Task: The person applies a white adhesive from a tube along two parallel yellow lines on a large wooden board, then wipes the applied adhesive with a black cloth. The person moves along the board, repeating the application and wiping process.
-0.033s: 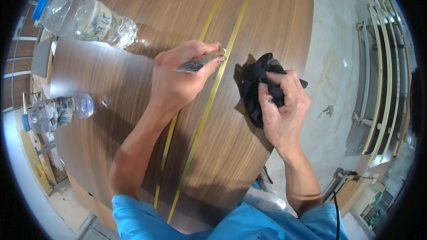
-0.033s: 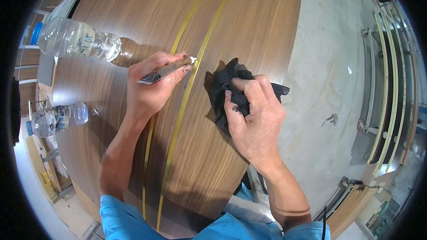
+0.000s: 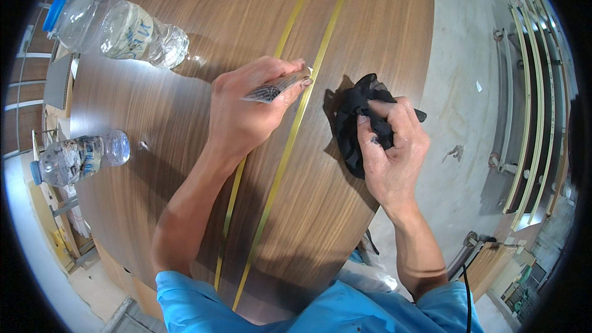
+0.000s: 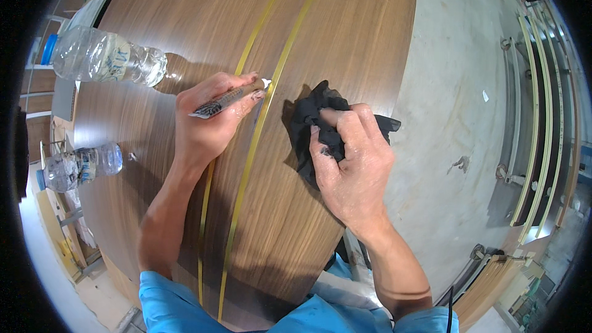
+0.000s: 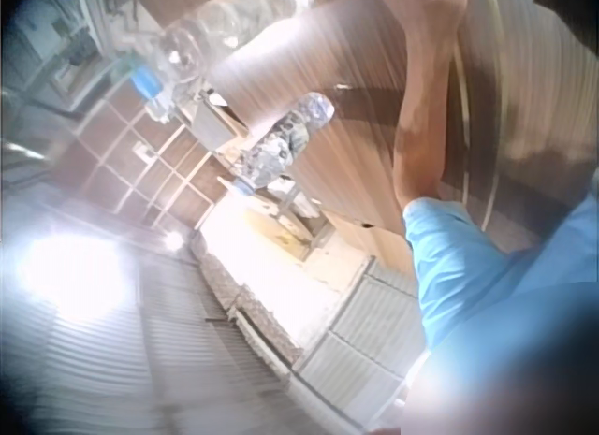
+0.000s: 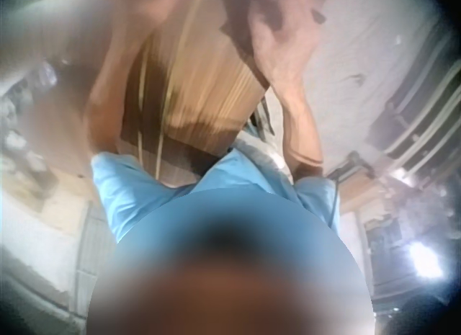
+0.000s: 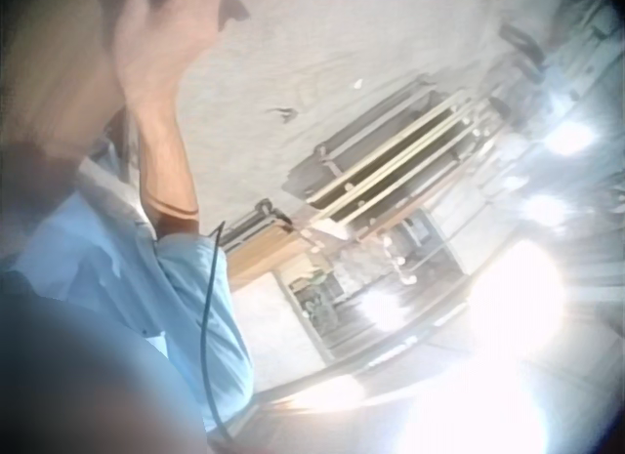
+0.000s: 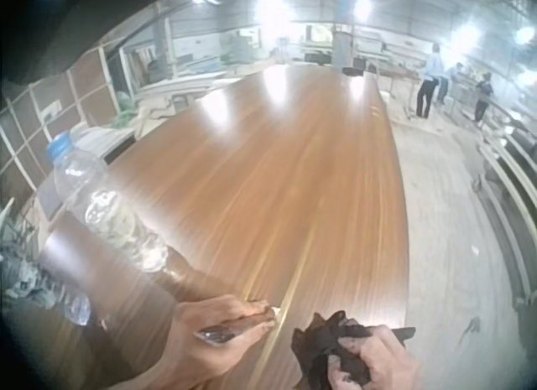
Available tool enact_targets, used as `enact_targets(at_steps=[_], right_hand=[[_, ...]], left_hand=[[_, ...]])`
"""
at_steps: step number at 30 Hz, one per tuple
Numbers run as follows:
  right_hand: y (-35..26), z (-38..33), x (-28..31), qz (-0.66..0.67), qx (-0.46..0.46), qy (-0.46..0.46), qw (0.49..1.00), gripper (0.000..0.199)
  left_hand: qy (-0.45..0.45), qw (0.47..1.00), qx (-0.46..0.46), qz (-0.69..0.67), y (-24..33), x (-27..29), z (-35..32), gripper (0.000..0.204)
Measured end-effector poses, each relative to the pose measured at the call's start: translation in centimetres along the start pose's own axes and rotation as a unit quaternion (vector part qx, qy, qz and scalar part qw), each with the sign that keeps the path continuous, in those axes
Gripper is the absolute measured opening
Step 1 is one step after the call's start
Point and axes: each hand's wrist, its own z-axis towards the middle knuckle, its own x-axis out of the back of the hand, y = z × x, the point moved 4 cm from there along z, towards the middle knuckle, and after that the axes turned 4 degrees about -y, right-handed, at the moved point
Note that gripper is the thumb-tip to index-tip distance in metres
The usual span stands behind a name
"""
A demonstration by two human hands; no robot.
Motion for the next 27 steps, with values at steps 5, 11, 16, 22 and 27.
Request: enact_targets(at_steps=[5, 11, 16, 22, 27], right_hand=[[0.3, 0.4, 0.1, -0.008, 0.027, 0.001, 1.0, 0.024], [0.3, 0.4, 0.0, -0.012, 0.047, 0.002, 0.999, 0.023], [0.4, 0.5, -0.1, -0.009, 0.038, -0.009, 0.999, 0.023], [0.4, 0.6, -0.1, -0.008, 0.042, -0.01, 0.999, 0.023], [0.4, 0.5, -0.2, -0.005, 0.045, -0.008, 0.999, 0.022]], left_hand=[[0.03, 0.999, -0.012, -0.014, -0.8, -0.4, 0.7, 0.022], [0.027, 0.999, -0.032, 0.026, -0.4, -0.2, 0.5, 0.023], [0.006, 0.999, -0.028, 0.044, 0.1, -0.1, 0.4, 0.019], [0.002, 0.998, -0.042, 0.039, 0.2, 0.0, 0.3, 0.018], [0.006, 0.997, -0.061, 0.047, 0.5, 0.0, -0.1, 0.019]])
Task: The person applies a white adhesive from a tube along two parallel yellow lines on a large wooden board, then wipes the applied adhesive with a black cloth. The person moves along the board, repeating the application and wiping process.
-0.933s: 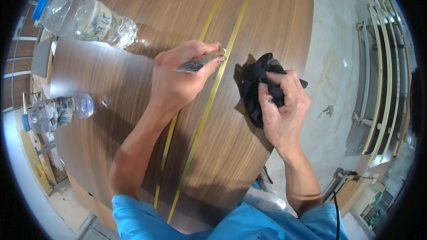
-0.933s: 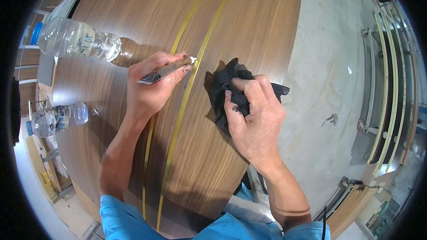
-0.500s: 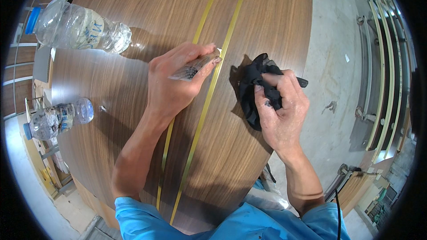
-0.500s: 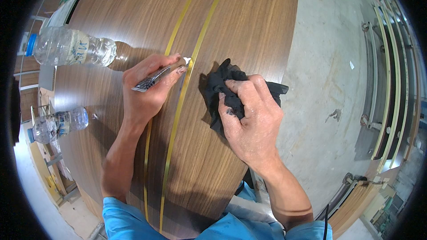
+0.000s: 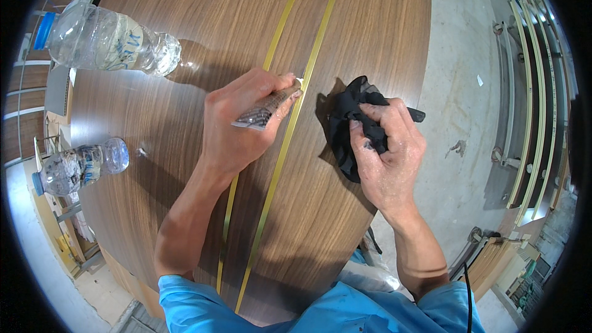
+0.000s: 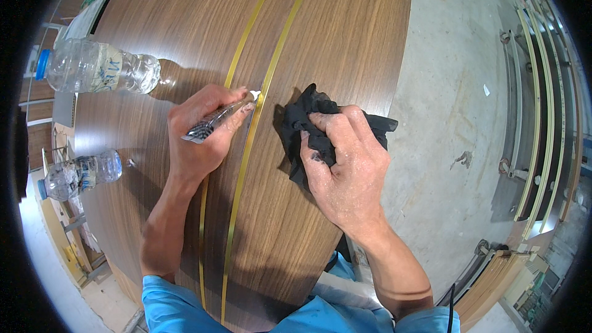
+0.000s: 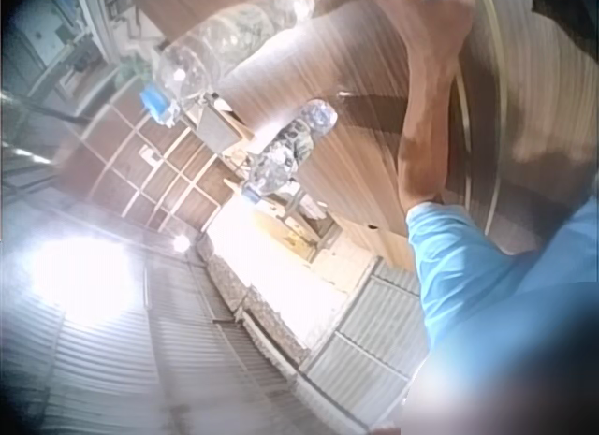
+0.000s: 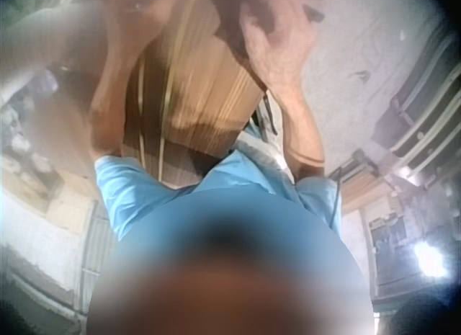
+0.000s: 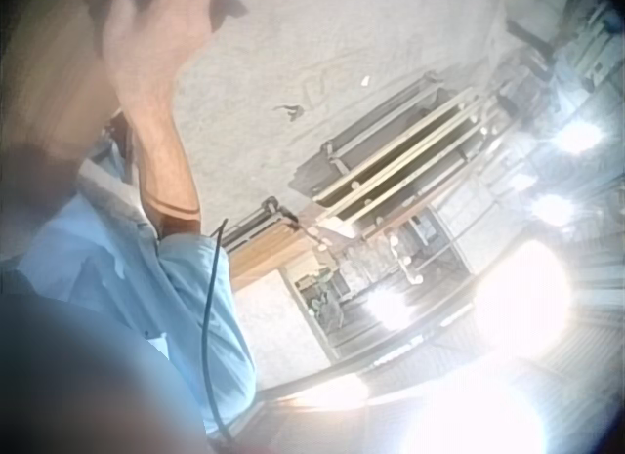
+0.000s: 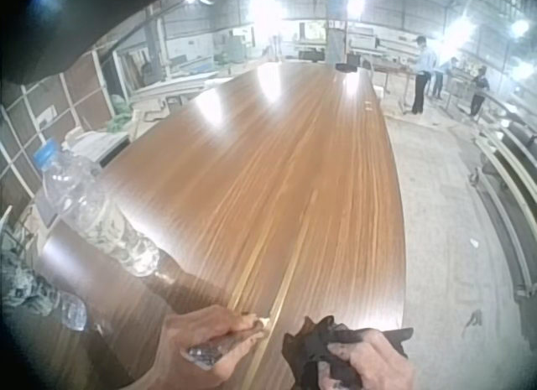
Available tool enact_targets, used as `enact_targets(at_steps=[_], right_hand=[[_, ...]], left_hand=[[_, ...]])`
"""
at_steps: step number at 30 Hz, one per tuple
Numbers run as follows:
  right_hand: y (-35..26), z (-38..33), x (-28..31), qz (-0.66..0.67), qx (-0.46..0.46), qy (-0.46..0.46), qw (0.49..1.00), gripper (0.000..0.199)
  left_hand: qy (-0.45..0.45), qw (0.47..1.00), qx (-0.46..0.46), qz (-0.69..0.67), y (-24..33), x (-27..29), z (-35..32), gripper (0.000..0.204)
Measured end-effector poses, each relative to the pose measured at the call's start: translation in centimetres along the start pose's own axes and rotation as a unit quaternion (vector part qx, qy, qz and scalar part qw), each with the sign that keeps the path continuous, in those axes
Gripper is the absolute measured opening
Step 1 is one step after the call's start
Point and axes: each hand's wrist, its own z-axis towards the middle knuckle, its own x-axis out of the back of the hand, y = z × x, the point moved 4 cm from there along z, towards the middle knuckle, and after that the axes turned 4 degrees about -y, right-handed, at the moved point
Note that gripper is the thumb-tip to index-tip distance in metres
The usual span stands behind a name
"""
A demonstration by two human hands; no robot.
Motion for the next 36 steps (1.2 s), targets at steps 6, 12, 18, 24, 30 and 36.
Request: enact_targets(at_steps=[6, 12, 18, 24, 30, 36], right_hand=[[0.0, 0.0, 0.0, -0.004, -0.003, -0.008, 1.0, 0.022], [0.1, 0.1, 0.0, -0.007, 0.011, 0.001, 1.0, 0.022], [0.0, 0.0, 0.0, -0.002, -0.005, -0.012, 1.0, 0.021], [-0.1, 0.1, 0.2, 0.019, -0.011, 0.006, 1.0, 0.02], [0.2, 0.1, 0.1, 0.03, -0.008, 0.021, 0.999, 0.024], [0.3, -0.1, 0.3, 0.022, 0.013, 0.04, 0.999, 0.021]], left_hand=[[-0.001, 1.0, -0.001, 0.003, 0.3, 0.1, -0.3, 0.019], [0.011, 1.0, 0.023, -0.009, 0.5, 0.2, -1.0, 0.012], [0.023, 0.999, 0.034, -0.029, 0.6, 0.2, -1.6, 0.008], [0.006, 0.999, 0.033, -0.035, 0.4, 0.3, -2.5, 0.014], [0.011, 0.999, 0.011, -0.036, 1.0, 0.4, -3.4, 0.011], [0.015, 0.998, 0.031, -0.052, 1.6, 0.5, -4.6, 0.008]])
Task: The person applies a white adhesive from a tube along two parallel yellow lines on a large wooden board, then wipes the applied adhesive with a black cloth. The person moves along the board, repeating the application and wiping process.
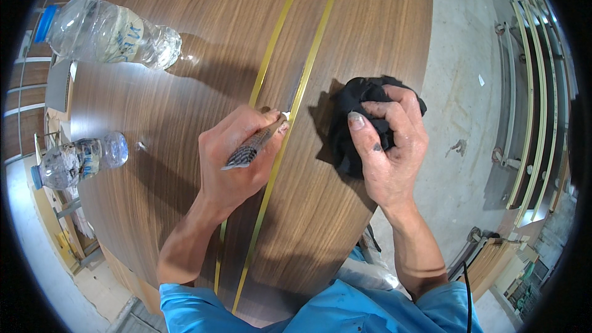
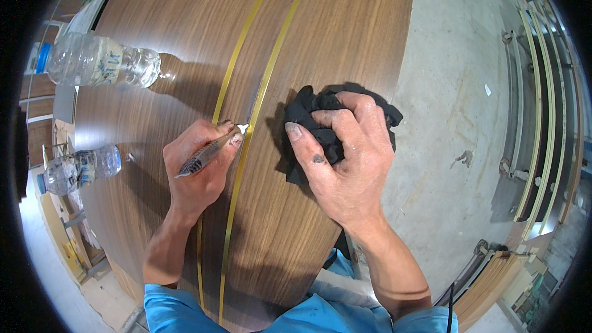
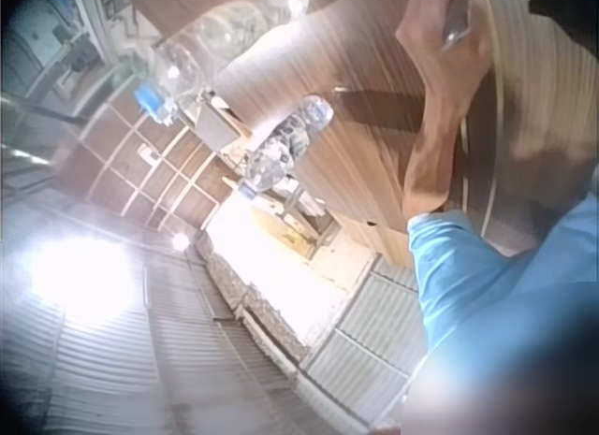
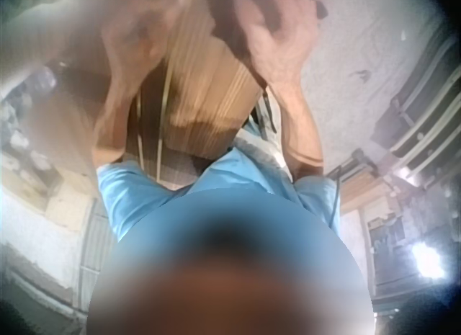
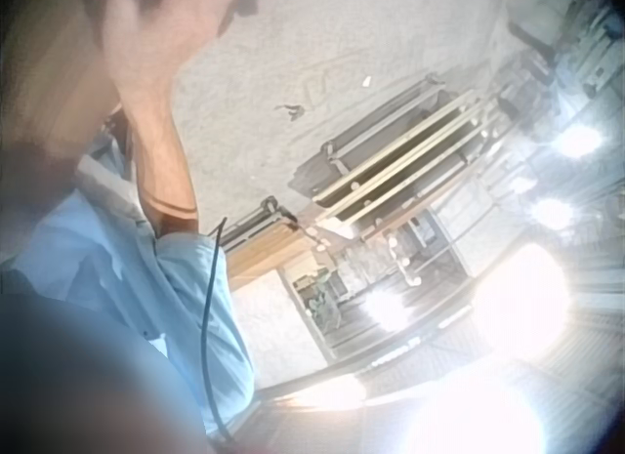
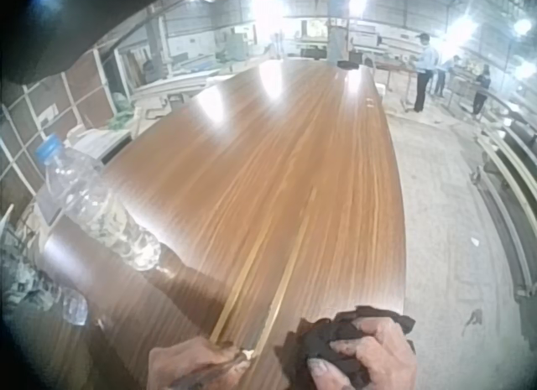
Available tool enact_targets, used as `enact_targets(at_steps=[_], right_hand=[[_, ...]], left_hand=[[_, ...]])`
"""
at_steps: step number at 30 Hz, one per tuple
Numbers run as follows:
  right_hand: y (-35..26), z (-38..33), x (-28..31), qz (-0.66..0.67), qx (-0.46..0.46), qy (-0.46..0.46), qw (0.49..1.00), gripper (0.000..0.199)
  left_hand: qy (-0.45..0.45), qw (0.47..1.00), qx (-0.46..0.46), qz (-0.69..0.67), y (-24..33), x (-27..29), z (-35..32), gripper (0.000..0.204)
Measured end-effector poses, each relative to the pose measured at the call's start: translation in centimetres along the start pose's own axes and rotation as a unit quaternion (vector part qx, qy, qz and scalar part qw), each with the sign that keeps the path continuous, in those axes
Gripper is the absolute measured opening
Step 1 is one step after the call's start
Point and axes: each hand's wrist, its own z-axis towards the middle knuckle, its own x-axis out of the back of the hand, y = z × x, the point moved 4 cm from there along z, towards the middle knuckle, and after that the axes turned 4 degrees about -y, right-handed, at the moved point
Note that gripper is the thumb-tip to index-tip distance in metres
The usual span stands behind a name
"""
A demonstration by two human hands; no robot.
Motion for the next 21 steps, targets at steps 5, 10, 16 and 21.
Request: enact_targets(at_steps=[5, 10, 16, 21], right_hand=[[0.3, 0.5, -0.1, -0.041, 0.015, 0.002, 0.999, 0.013], [-0.7, 1.6, -1.6, -0.208, 0.124, -0.084, 0.967, 0.049], [-1.3, 2.8, -2.2, -0.26, 0.287, -0.216, 0.896, 0.056], [-1.2, 4.0, -2.6, -0.314, 0.325, -0.281, 0.847, 0.056]], left_hand=[[-0.009, 1.0, 0.001, 0.011, 0.4, 0.3, -1.1, 0.01], [0.055, 0.996, 0.058, -0.035, 0.2, 1.3, -3.5, 0.014], [0.261, 0.95, 0.154, -0.08, -1.4, 6.7, -9.4, 0.014], [0.323, 0.915, 0.227, -0.082, -2.3, 7.6, -12.8, 0.009]])
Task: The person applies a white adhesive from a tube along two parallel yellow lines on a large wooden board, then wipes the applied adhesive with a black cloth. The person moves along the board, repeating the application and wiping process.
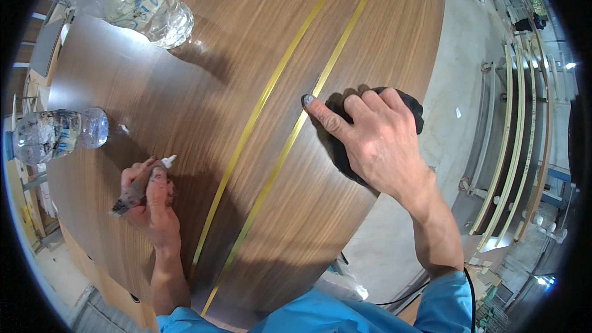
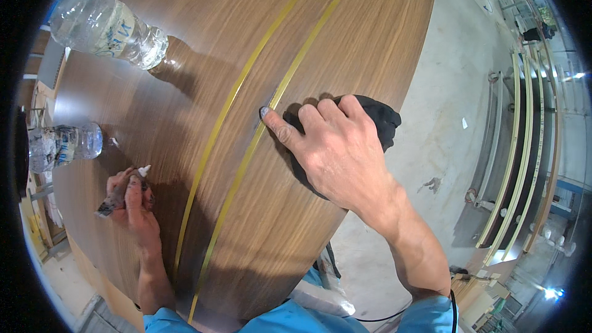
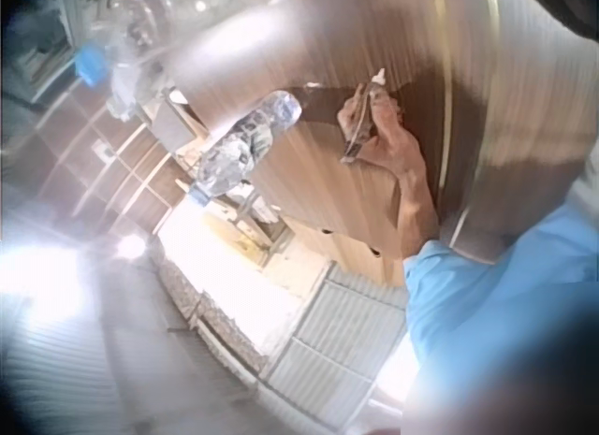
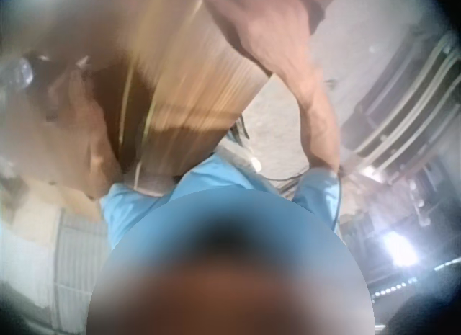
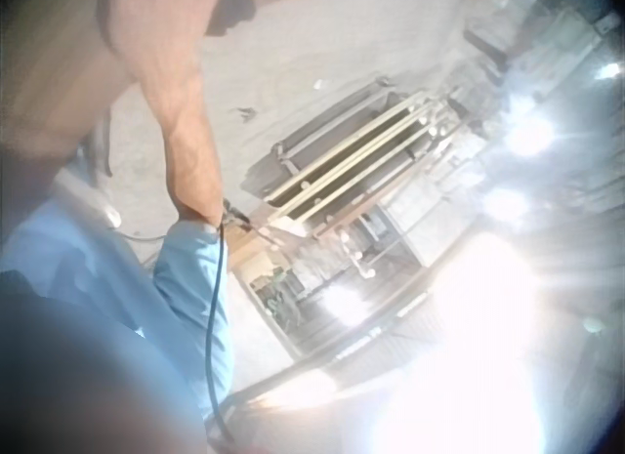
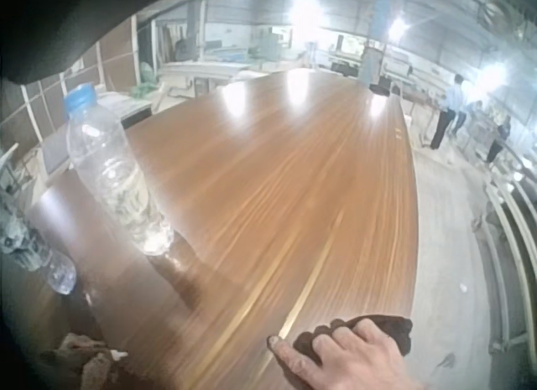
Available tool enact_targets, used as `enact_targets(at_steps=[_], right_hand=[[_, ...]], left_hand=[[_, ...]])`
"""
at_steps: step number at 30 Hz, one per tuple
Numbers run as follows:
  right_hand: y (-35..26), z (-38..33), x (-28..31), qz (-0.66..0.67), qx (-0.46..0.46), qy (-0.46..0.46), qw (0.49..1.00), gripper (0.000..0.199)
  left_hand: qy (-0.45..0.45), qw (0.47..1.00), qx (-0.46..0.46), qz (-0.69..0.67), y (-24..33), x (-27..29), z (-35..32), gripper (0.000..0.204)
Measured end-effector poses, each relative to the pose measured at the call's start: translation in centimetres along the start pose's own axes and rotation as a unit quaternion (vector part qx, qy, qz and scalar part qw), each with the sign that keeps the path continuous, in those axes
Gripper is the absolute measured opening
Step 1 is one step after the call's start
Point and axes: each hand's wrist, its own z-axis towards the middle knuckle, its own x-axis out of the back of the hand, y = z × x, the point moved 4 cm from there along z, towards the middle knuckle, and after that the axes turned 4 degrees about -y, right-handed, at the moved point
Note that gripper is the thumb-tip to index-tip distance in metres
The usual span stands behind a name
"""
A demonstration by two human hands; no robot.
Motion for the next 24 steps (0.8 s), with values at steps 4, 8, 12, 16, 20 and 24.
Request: enact_targets(at_steps=[4, 8, 12, 16, 20, 24], right_hand=[[1.4, 1.5, 0.4, -0.033, -0.007, -0.018, 0.999, 0.047], [1.4, 2.0, 0.8, -0.035, -0.002, -0.035, 0.999, 0.042], [-0.2, 1.2, 0.7, 0.017, 0.032, -0.052, 0.998, 0.042], [0.5, 1.5, 0.6, 0.061, -0.019, 0.003, 0.998, 0.049], [2.3, 2.3, 0.0, 0.055, -0.095, -0.006, 0.994, 0.052], [0.8, 1.9, 0.3, 0.068, -0.033, -0.002, 0.997, 0.049]], left_hand=[[-0.022, 1.0, 0.003, 0.016, -0.7, 0.0, 0.3, 0.009], [-0.029, 1.0, -0.007, 0.001, -0.8, -0.1, 0.4, 0.01], [-0.034, 0.999, -0.008, 0.013, -0.7, 0.0, 0.3, 0.012], [-0.024, 1.0, 0.004, 0.002, -0.6, -0.1, 0.2, 0.013], [-0.023, 1.0, 0.01, 0.003, -0.5, -0.1, 0.3, 0.013], [-0.018, 0.999, 0.027, 0.019, -0.6, 0.0, 0.3, 0.013]])
